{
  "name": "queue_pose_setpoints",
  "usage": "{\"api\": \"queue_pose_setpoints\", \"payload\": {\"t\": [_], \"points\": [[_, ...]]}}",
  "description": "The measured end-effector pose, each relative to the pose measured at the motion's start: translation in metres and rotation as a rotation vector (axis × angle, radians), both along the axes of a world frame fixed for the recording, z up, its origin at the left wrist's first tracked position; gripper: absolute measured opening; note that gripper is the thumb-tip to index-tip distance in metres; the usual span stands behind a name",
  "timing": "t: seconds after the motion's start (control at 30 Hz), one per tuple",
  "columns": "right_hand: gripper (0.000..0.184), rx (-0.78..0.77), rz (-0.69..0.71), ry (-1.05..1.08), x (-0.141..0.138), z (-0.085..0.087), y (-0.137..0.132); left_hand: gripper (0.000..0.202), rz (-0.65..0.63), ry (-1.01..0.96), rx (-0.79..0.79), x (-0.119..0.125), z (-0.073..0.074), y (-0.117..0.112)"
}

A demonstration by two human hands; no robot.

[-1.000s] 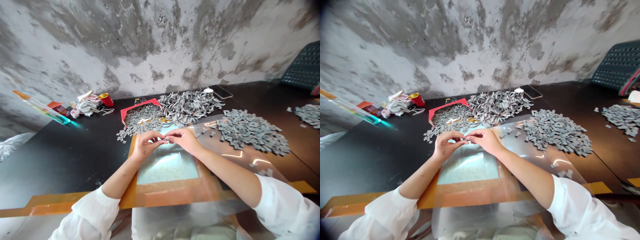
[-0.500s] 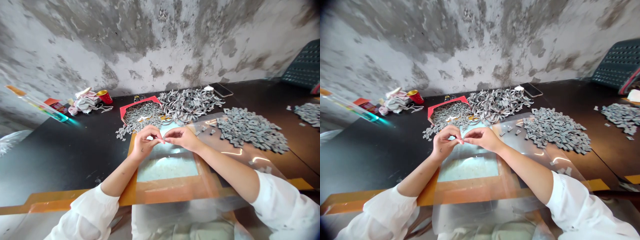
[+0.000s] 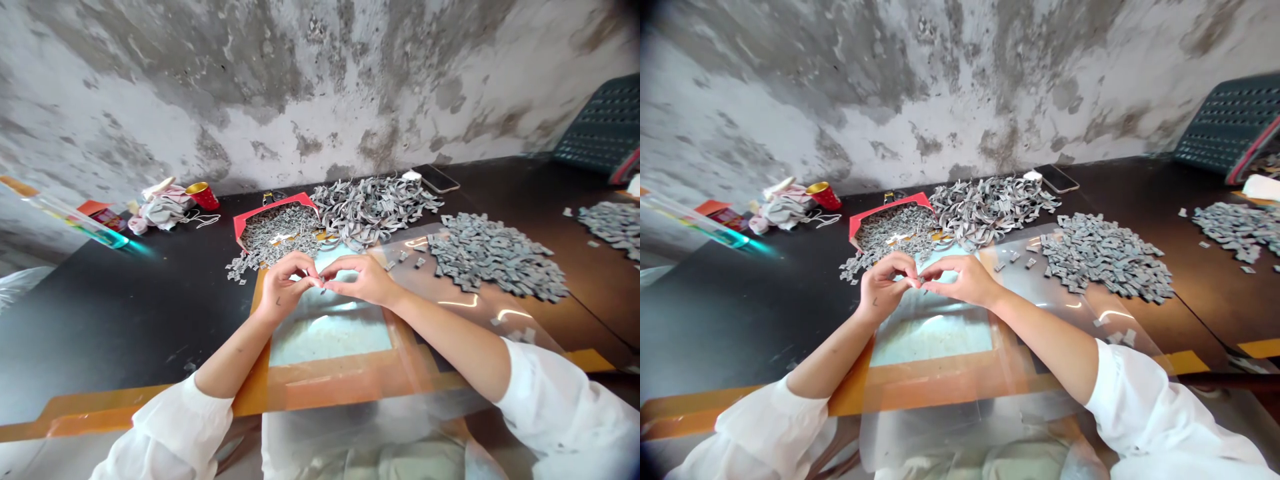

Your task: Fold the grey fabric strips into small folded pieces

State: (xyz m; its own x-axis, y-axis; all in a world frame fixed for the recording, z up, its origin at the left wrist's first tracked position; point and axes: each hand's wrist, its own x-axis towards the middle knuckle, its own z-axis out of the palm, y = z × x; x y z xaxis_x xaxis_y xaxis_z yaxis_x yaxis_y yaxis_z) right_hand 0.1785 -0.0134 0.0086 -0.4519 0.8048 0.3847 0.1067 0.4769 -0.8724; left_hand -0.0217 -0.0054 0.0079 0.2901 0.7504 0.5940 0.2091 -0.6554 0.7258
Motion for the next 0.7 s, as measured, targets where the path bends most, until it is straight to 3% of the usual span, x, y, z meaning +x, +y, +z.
{"api": "queue_pose_setpoints", "payload": {"t": [0.5, 0.7], "points": [[0.018, 0.129, -0.136, -0.036, 0.0, -0.003, 0.005, 0.021, -0.037, -0.126, -0.099, -0.006, -0.006, 0.007], [0.018, 0.145, -0.146, 0.002, 0.001, -0.004, 0.006, 0.032, -0.197, -0.228, -0.249, -0.01, -0.012, 0.014]]}}
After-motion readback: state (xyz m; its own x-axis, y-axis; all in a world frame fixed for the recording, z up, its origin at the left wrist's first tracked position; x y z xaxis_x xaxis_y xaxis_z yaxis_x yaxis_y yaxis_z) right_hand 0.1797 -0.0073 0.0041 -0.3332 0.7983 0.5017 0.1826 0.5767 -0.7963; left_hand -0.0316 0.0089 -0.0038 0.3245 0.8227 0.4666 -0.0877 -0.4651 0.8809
